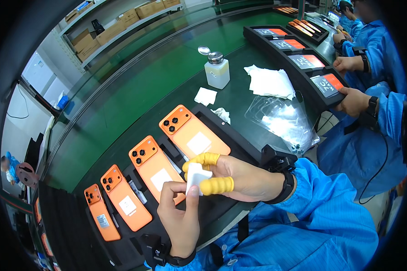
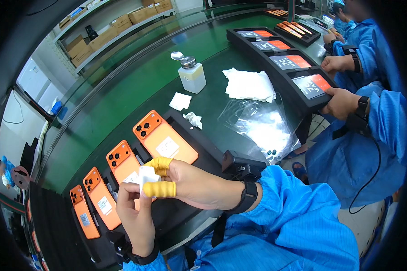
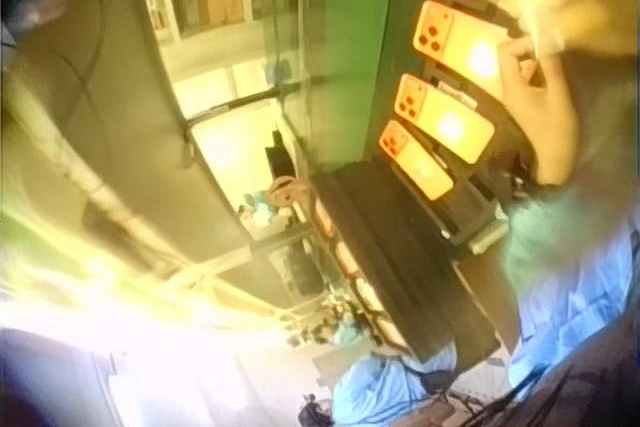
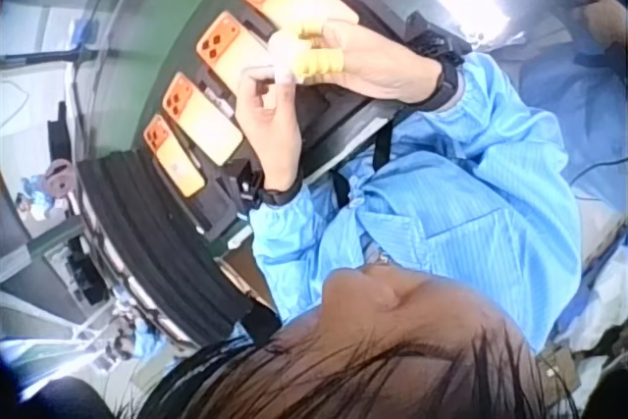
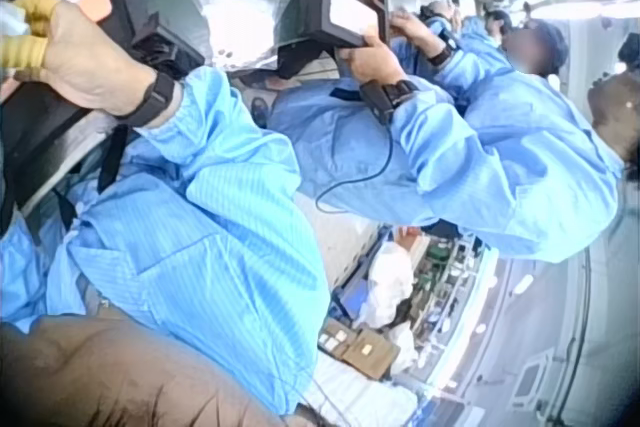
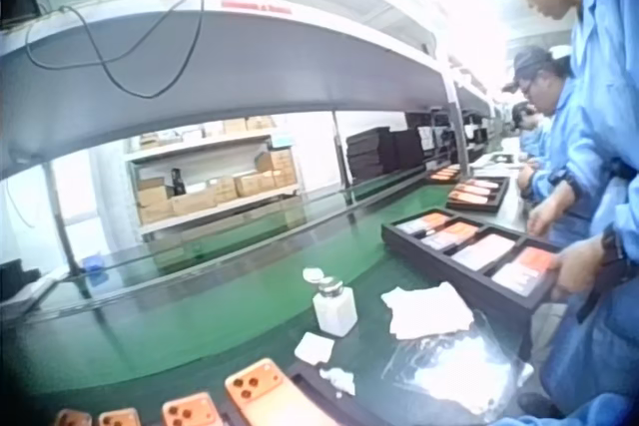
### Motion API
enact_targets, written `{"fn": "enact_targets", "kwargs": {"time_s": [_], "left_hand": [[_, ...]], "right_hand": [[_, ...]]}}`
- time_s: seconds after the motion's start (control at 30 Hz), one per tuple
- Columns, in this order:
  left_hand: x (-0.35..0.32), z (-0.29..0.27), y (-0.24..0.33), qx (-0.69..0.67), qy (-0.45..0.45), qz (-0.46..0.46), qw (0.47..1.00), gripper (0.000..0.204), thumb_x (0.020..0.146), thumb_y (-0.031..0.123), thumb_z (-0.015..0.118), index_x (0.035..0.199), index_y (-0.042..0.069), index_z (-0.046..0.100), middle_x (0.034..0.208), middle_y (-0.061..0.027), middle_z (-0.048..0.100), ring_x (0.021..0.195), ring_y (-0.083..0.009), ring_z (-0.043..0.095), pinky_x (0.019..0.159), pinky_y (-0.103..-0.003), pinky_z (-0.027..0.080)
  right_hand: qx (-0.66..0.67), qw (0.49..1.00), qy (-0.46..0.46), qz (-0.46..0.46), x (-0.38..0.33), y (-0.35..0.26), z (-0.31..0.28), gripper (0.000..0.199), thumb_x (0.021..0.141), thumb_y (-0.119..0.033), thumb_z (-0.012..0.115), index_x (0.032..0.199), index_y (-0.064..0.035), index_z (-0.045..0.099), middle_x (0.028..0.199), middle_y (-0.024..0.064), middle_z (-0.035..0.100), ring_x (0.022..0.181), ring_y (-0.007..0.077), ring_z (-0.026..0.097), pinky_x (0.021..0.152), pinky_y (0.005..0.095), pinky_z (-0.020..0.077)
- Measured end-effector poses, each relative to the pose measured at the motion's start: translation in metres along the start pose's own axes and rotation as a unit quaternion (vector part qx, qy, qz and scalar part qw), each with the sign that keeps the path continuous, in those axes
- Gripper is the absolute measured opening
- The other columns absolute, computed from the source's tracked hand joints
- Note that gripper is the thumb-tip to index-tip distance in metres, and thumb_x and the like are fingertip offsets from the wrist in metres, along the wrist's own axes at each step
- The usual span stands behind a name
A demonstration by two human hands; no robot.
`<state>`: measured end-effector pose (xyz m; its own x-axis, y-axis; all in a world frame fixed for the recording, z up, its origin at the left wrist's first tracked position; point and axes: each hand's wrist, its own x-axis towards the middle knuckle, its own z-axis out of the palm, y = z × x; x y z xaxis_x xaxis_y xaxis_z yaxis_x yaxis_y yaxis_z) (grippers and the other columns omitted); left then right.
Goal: Cleaning the back panels and camera lenses of orange smartphones on an assembly line.
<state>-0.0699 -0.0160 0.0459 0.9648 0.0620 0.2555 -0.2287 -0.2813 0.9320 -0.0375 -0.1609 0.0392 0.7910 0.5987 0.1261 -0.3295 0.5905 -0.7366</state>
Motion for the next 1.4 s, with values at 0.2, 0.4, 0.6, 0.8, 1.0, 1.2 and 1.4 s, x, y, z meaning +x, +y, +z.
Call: {"fn": "enact_targets", "kwargs": {"time_s": [0.2,0.4,0.6,0.8,1.0,1.2,1.4], "left_hand": [[0.000,-0.002,0.004,0.077,0.012,0.028,0.997,0.014,0.075,0.010,0.064,0.075,0.001,0.053,0.071,-0.0091,0.056,0.067,-0.0204,0.053,0.066,-0.027,0.039],[-0.007,-0.019,0.015,0.089,-0.114,-0.020,0.989,0.017,0.078,0.015,0.061,0.089,0.002,0.057,0.085,-0.0095,0.059,0.080,-0.0188,0.056,0.073,-0.029,0.042],[0.020,-0.045,0.010,0.136,-0.170,0.006,0.976,0.010,0.083,0.009,0.054,0.084,-0.001,0.055,0.074,-0.0070,0.056,0.073,-0.0128,0.052,0.066,-0.024,0.041],[0.036,-0.047,-0.013,0.149,-0.172,0.011,0.974,0.007,0.083,0.008,0.054,0.084,0.001,0.055,0.073,-0.0058,0.055,0.069,-0.0118,0.050,0.063,-0.024,0.039],[0.037,-0.055,-0.031,0.133,-0.189,-0.019,0.973,0.007,0.084,0.005,0.051,0.085,0.000,0.055,0.077,-0.0049,0.057,0.070,-0.0109,0.052,0.064,-0.022,0.040],[0.035,-0.057,-0.027,0.137,-0.206,-0.041,0.968,0.008,0.086,0.006,0.049,0.087,-0.001,0.054,0.079,-0.0061,0.057,0.072,-0.0116,0.054,0.064,-0.022,0.041],[0.035,-0.060,-0.027,0.146,-0.186,-0.071,0.969,0.008,0.086,0.004,0.049,0.086,0.000,0.054,0.079,-0.0063,0.056,0.072,-0.0118,0.054,0.065,-0.021,0.041]], "right_hand": [[0.057,0.998,0.041,0.002,-0.001,-0.002,-0.003,0.022,0.084,-0.008,0.056,0.105,-0.0025,0.050,0.096,0.0052,0.053,0.089,0.0114,0.052,0.077,0.0246,0.0449],[-0.168,0.984,0.035,-0.050,-0.010,-0.039,-0.016,0.021,0.080,-0.007,0.060,0.100,-0.0011,0.057,0.088,0.0035,0.060,0.079,0.0098,0.056,0.071,0.0234,0.0452],[-0.549,0.831,0.070,-0.066,0.024,-0.137,-0.048,0.024,0.082,-0.015,0.058,0.101,0.0010,0.059,0.091,0.0045,0.061,0.080,0.0095,0.054,0.070,0.0226,0.0430],[-0.725,0.619,0.264,-0.144,0.075,-0.181,-0.104,0.021,0.079,-0.011,0.059,0.097,0.0014,0.057,0.084,0.0044,0.059,0.075,0.0101,0.053,0.067,0.0235,0.0439],[-0.688,0.689,0.150,-0.169,0.066,-0.215,-0.080,0.019,0.079,-0.013,0.061,0.094,-0.0025,0.057,0.081,0.0027,0.059,0.073,0.0105,0.055,0.064,0.0231,0.0442],[-0.787,0.563,0.077,-0.239,0.028,-0.279,0.045,0.016,0.081,-0.008,0.057,0.092,0.0034,0.054,0.067,0.0024,0.055,0.059,0.0080,0.051,0.054,0.0189,0.0409],[-0.898,0.393,0.094,-0.173,0.099,-0.244,-0.061,0.027,0.076,-0.017,0.063,0.095,0.0000,0.057,0.086,0.0138,0.060,0.076,0.0244,0.059,0.068,0.0320,0.0472]]}}
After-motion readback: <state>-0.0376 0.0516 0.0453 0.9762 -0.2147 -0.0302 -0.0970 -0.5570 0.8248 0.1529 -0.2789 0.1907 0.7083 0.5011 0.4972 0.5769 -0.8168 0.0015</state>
